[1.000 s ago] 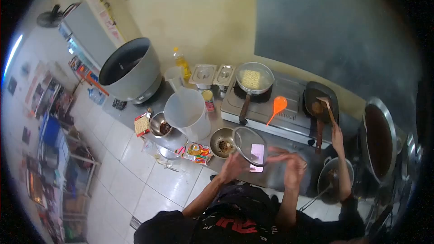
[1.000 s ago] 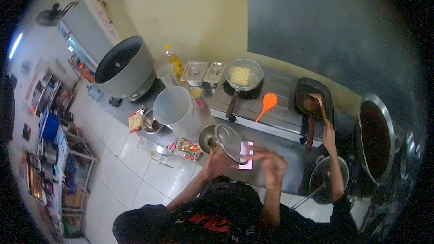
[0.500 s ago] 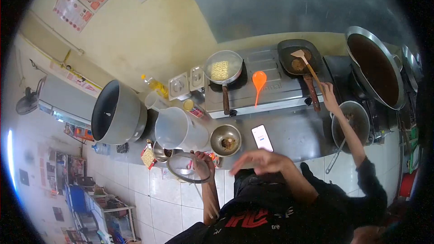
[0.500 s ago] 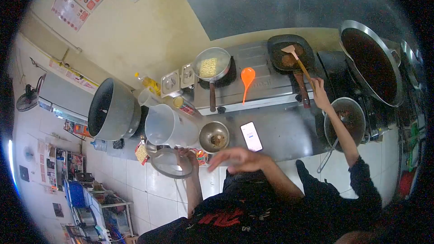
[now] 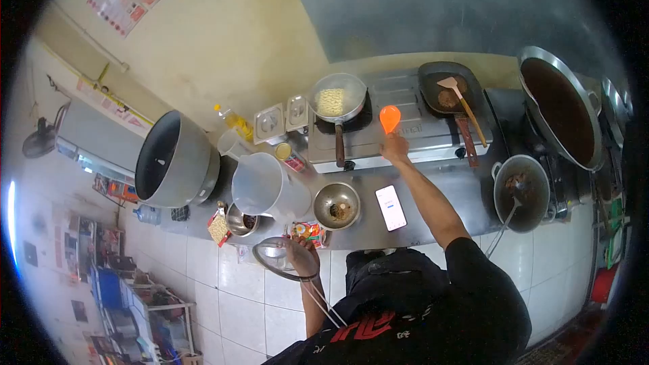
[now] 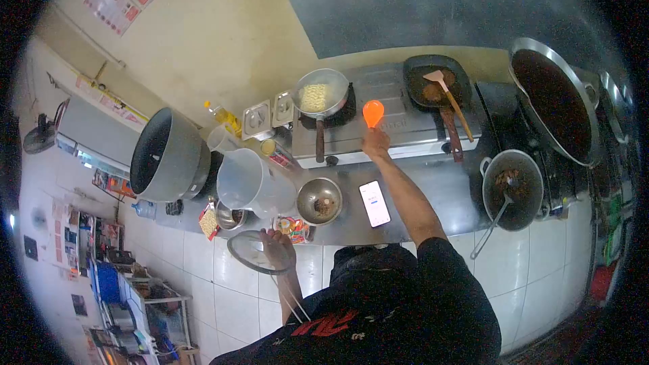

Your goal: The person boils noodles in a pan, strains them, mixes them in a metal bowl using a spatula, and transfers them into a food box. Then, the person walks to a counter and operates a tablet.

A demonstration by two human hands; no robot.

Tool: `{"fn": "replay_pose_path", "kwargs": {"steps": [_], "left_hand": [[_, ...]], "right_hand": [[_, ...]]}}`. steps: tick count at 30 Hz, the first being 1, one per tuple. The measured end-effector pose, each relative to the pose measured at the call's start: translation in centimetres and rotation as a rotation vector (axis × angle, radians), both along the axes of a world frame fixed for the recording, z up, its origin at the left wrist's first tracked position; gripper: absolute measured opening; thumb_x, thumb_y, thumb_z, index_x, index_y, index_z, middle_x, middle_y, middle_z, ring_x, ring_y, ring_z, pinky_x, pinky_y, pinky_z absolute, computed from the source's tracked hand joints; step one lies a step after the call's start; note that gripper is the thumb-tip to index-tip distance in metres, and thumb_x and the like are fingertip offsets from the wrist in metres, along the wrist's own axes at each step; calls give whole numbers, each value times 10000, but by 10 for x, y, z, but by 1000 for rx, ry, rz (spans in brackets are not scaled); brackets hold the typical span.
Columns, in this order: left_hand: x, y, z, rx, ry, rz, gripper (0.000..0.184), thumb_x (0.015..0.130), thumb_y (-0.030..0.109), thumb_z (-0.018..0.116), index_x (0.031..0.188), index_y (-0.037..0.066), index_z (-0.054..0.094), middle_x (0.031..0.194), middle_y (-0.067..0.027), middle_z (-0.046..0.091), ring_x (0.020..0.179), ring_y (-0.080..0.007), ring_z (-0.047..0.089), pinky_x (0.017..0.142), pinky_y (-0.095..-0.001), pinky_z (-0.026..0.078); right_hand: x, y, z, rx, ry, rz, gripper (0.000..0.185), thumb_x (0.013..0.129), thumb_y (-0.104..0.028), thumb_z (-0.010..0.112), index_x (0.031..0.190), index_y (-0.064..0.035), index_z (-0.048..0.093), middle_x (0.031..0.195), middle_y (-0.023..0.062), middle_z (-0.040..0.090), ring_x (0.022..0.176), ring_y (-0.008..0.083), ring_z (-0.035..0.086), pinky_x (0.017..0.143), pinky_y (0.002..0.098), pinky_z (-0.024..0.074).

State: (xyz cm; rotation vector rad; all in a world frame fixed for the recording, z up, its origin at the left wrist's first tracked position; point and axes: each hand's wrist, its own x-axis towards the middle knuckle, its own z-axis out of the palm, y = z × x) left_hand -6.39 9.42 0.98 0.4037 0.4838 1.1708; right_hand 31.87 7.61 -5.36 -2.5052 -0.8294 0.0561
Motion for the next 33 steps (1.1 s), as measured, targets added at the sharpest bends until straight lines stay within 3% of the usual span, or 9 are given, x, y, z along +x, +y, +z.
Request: {"fn": "replay_pose_path", "kwargs": {"steps": [3, 5, 7, 9, 12, 15, 26, 29, 33], "left_hand": [[-22, 8, -6, -46, 57, 95, 263, 909, 281, 493, 1098, 110, 428, 856, -18, 471, 657, -65, 430, 491, -190, 362], [-40, 14, -17, -58, 41, 96, 270, 901, 261, 503, 1110, 96, 454, 777, 8, 485, 644, -72, 465, 528, -193, 397], [-48, 13, -22, -30, -47, 134, 255, 912, 266, 487, 1107, 103, 462, 782, -3, 476, 647, -83, 464, 531, -196, 398], [-57, 15, -35, 9, -59, 156, 254, 908, 265, 492, 1104, 106, 463, 801, -9, 476, 657, -88, 468, 528, -201, 400], [-58, 21, -48, -4, -177, 139, 213, 903, 219, 485, 1068, 84, 473, 818, -15, 481, 677, -101, 483, 547, -218, 419], [-45, 21, -32, -16, -212, 85, 195, 925, 210, 450, 1021, 43, 475, 796, -16, 499, 690, -107, 522, 560, -233, 447], [-40, 11, -8, -106, -66, 186, 310, 911, 257, 472, 1176, 102, 425, 786, 11, 459, 650, -73, 442, 515, -185, 390], [-55, 19, -43, -136, -148, 268, 263, 889, 296, 529, 1067, 107, 494, 748, -1, 509, 619, -90, 483, 525, -229, 405], [-56, 23, -37, -160, -125, 330, 249, 881, 276, 548, 1049, 101, 494, 744, 3, 507, 611, -81, 482, 503, -210, 397]], "right_hand": [[12, -1, -3, -81, 113, 16, 357, 768, -343, 610, 910, -16, 581, 834, 201, 615, 829, 348, 604, 744, 451, 472], [12, -6, 11, 180, 49, -193, 368, 748, -334, 650, 927, -18, 593, 839, 196, 621, 807, 378, 602, 714, 452, 481], [11, -10, 37, 156, 15, -162, 342, 757, -321, 647, 928, -30, 592, 830, 188, 626, 807, 372, 603, 691, 458, 475], [12, -1, 55, 242, -15, -201, 229, 861, -216, 467, 935, -23, 565, 812, 222, 616, 810, 389, 596, 682, 497, 459], [2, 24, 104, 306, -79, -52, 217, 871, -197, 444, 925, -22, 560, 783, 229, 613, 772, 386, 602, 675, 508, 453], [8, 69, 101, 315, -183, 59, 279, 906, -233, 396, 862, -29, 581, 736, 227, 605, 727, 406, 590, 641, 491, 454], [16, 118, 106, -111, -132, 395, 331, 809, -159, 505, 1076, 30, 458, 869, 254, 612, 898, 383, 591, 780, 464, 458], [27, 124, 96, -175, -139, 376, 309, 812, -147, 495, 1068, 23, 462, 904, 265, 604, 916, 379, 588, 785, 464, 457], [37, 124, 94, -213, -143, 415, 288, 815, -139, 487, 1050, 25, 463, 929, 279, 592, 910, 390, 584, 785, 476, 450]]}}
